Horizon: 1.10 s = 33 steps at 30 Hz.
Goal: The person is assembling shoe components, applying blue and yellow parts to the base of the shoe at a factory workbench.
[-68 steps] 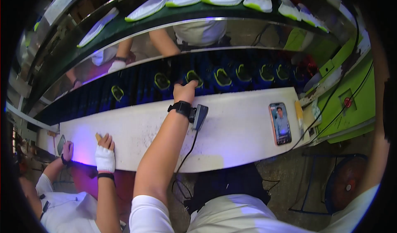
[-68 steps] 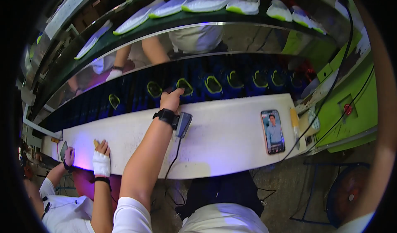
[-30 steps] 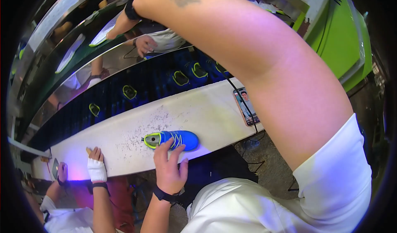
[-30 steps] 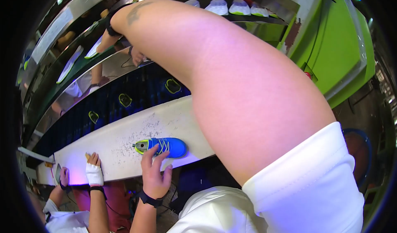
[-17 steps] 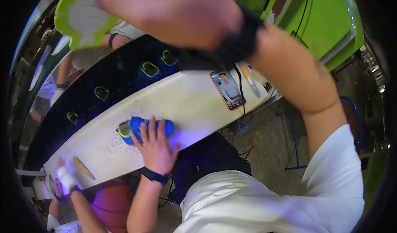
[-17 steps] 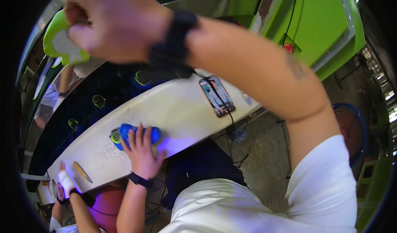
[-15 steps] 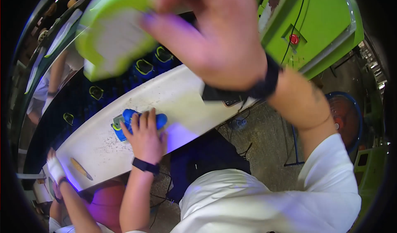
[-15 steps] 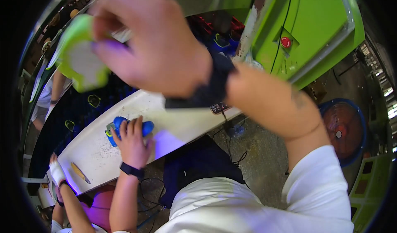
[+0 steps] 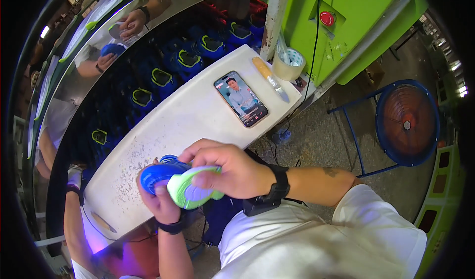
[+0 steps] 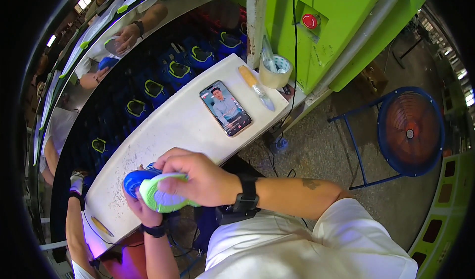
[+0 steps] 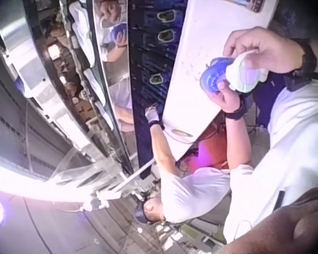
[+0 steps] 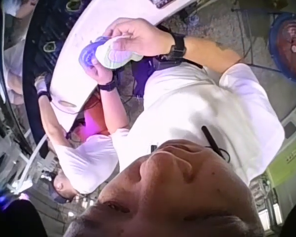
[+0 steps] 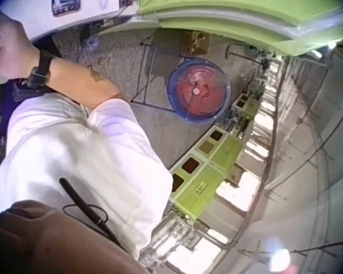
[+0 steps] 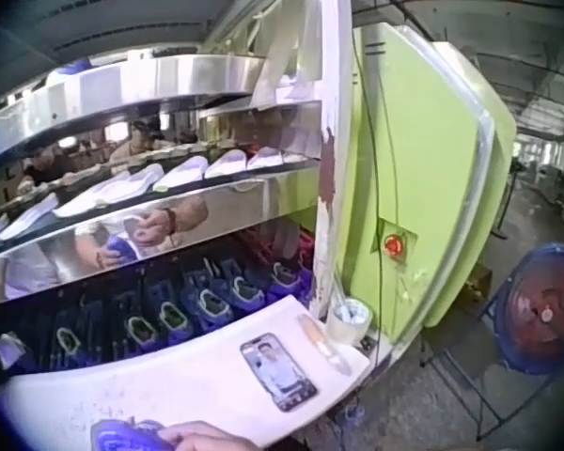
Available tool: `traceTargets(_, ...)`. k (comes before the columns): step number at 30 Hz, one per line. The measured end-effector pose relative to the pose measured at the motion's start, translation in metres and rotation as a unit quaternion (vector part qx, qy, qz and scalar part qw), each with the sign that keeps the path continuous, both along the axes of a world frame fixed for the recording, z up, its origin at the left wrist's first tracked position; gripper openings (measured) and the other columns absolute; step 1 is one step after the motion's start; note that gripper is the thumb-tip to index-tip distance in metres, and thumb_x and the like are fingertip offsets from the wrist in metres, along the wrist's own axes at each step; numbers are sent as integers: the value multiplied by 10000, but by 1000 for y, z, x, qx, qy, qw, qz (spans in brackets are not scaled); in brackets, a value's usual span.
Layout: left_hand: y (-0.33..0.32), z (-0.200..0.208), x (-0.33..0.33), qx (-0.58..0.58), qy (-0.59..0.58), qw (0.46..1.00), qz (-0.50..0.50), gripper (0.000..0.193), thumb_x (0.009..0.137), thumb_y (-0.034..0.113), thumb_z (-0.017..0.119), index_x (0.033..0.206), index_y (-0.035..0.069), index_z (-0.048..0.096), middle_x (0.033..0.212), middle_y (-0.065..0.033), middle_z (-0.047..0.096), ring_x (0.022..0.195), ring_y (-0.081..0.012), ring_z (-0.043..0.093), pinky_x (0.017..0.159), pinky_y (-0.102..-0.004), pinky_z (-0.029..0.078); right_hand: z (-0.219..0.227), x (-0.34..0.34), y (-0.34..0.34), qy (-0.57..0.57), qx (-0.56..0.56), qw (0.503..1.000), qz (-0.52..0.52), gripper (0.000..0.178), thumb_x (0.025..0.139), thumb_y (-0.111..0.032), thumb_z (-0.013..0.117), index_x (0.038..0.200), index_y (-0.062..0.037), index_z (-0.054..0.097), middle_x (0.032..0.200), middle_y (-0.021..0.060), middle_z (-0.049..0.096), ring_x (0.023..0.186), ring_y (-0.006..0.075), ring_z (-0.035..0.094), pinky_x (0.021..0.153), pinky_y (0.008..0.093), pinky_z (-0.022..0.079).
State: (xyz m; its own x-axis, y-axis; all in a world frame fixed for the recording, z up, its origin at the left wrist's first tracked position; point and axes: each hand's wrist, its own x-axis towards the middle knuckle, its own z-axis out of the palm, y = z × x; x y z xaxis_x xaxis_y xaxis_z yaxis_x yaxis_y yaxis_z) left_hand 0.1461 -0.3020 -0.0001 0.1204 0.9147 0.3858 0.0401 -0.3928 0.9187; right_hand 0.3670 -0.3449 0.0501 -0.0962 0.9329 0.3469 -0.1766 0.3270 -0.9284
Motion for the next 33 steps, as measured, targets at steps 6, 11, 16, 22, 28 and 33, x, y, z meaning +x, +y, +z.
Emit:
traceTargets(6,-21,51,12,53,245,967,49,430,816,144,757,1177,4,569,1127,-113,581,989,-234,592,898,-348,466,-3,-7,1,-18,-45,997,59,222,920,-203,715,922,11,657,1318,194,564,1150,266,607,967,357,478)
traceTargets(11,-60,62,8,28,129,990,49,478,887,471,689,981,10,604,1320,-215,458,1007,-230,536,881,-354,442,7,-15,-2,-17,-68,994,82,186,900,-167,727,898,0,645,1374,205,529,1246,262,546,1017,364,433)
traceTargets(16,-69,54,12,-2,118,992,38,332,830,228,796,880,29,536,1342,-187,465,938,-181,506,859,-314,461,10,-12,-9,-121,-45,991,27,353,810,-272,836,892,-35,587,1303,202,578,1091,214,608,913,330,481)
traceTargets(22,-82,38,-1,-22,37,999,18,380,780,185,860,895,9,543,1271,-206,539,913,-162,568,860,-311,492,1,-12,-22,-155,-3,988,23,372,804,-282,837,880,-20,584,1201,206,617,1053,281,643,864,349,511)
traceTargets(28,-87,39,-12,37,125,991,-14,393,739,116,885,874,8,531,1246,-241,550,829,-183,629,785,-313,537,-7,-8,-29,-171,25,982,72,324,812,-215,832,876,-34,571,1238,222,603,1230,389,593,1020,474,479)
traceTargets(33,-91,42,-12,52,159,986,-23,397,724,110,897,838,22,526,1215,-237,571,789,-169,633,735,-297,544,-8,-5,-31,-175,36,981,75,316,796,-185,840,863,-35,570,1242,212,609,1211,400,605,1002,472,497)
